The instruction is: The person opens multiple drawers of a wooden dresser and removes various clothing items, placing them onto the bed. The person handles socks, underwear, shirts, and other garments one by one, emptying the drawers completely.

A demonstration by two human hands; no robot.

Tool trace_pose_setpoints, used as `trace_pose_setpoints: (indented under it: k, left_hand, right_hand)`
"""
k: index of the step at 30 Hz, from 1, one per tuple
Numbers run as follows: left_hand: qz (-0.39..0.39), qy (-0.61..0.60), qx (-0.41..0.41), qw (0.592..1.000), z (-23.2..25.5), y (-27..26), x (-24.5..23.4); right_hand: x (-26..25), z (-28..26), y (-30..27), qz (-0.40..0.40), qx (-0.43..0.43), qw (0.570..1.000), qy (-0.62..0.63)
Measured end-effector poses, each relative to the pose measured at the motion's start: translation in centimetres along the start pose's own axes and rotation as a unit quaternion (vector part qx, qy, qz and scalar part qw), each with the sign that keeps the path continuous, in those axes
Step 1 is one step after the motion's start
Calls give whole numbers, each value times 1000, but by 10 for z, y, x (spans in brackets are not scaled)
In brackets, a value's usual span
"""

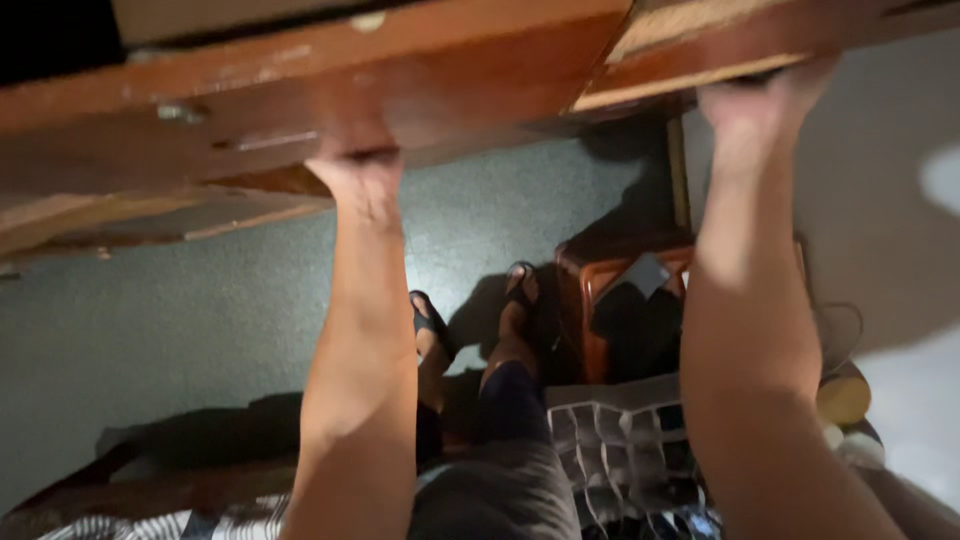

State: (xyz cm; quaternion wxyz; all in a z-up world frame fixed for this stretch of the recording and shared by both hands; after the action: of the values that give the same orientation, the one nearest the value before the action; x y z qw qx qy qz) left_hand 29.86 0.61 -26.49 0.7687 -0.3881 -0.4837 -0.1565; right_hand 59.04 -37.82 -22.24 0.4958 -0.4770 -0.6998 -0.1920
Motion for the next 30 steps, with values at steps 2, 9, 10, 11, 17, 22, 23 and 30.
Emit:
trace_pose_setpoints:
  k: [2,9,10,11,17,22,23,30]
  left_hand:
    - [15,19,2,1000,0,-3,-2]
    - [101,-44,12,994,2,-60,-57]
    - [13,-50,23,998,5,-70,-50]
    - [77,-43,3,996,4,-81,-66]
    - [230,7,-26,973,6,-188,-96]
    - [259,57,-17,964,9,-234,-105]
    - [258,64,-17,964,9,-235,-112]
    - [255,97,-33,961,-2,-227,-148]
  right_hand:
    - [-5,4,4,-19,-3,1000,-13]
    - [-26,19,-52,187,19,981,50]
    - [-33,19,-71,222,16,974,46]
    - [-39,20,-90,245,10,968,44]
    - [-26,15,-194,301,-33,953,-1]
    - [-21,20,-240,294,-28,955,31]
    - [-36,23,-249,348,-12,936,49]
    - [-84,29,-250,331,12,943,2]
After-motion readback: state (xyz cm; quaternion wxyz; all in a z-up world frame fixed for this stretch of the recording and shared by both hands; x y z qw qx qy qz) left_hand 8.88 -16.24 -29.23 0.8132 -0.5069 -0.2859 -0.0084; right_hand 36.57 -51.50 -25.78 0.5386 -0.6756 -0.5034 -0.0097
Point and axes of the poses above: each hand's wrist, its own y-axis towards the middle knuckle, its own x-axis out of the palm, z = x × y, the point moved 8 cm from there along y, towards the middle knuckle, and after that the axes turned 6 degrees about z, right-handed, at the moved point
